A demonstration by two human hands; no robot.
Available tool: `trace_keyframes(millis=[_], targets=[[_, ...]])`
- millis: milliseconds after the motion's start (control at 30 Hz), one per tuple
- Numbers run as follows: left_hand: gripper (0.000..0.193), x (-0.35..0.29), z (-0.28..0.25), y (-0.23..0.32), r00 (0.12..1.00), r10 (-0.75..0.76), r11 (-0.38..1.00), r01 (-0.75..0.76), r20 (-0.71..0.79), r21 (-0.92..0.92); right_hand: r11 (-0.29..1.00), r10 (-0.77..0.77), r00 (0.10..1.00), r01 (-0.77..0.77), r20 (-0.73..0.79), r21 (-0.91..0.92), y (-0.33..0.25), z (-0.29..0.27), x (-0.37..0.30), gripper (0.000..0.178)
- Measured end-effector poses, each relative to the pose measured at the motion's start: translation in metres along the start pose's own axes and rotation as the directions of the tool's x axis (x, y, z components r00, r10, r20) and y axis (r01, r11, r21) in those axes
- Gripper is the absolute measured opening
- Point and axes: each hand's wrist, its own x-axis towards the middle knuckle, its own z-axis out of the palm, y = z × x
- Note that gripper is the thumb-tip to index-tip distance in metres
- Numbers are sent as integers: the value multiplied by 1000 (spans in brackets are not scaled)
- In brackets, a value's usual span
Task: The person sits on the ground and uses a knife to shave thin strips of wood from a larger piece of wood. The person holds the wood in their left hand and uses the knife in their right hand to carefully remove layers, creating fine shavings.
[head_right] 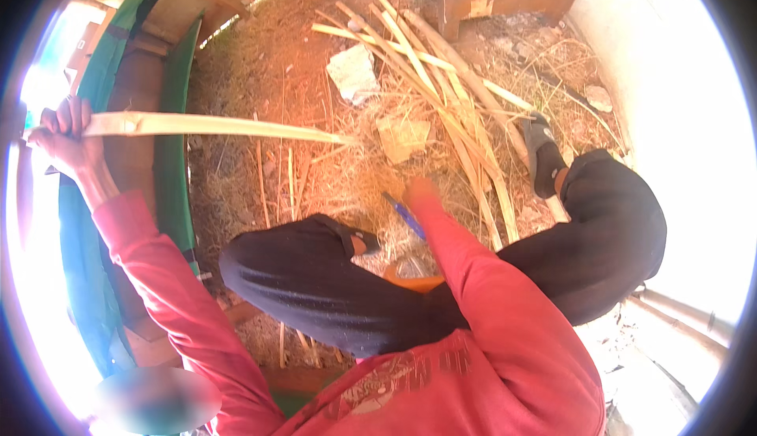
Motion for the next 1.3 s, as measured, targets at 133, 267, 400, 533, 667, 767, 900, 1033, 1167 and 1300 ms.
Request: trace_keyframes(millis=[133, 267, 400, 533, 667, 767, 900, 1033, 1167, 1300], targets=[[49, 4, 1, 2, 999, -22, 1000, 22, 39, 7, 845, 104, 973, -196, 207, 498, -25, -14, 13, 25], [53, -6, 3, 3, 1000, -4, 998, 4, 8, 60, 801, -87, 962, 222, -259, 556, -87, -34, -27, 26], [56, -1, -8, 3, 997, -8, 1000, 8, 72, 5, 936, -106, 948, 197, -300, 293, -93, -36, -26, 32], [59, -8, 15, 7, 996, -34, 997, 28, 80, 66, 985, 142, 990, -143, -16, -96, -1, -3, -1, 34], [53, -20, 7, 18, 997, -34, 999, 35, 76, -13, 950, -86, 974, 144, 209, -278, -10, -29, -18, 33], [50, -33, 38, 22, 970, 53, 988, -16, -238, 155, 954, -198, 960, 235, 198, -185, -18, -32, -24, 35], [44, -49, 49, 24, 892, 226, 883, -17, -392, 470, 954, -220, 967, 242, -131, 179, -73, -28, -46, 35], [44, -49, 27, 32, 848, 330, 852, -79, -414, 517, 880, -161, 956, 251, -244, 404, -144, -53, -85, 31], [44, -32, 11, 16, 795, 485, 744, -156, -364, 650, 968, -196, 974, 211, -114, 139, -116, -39, -88, 32], [51, -39, 17, 24, 778, 468, 781, -142, -420, 608, 982, -136, 981, 153, -140, 115, -115, -62, -97, 29]])
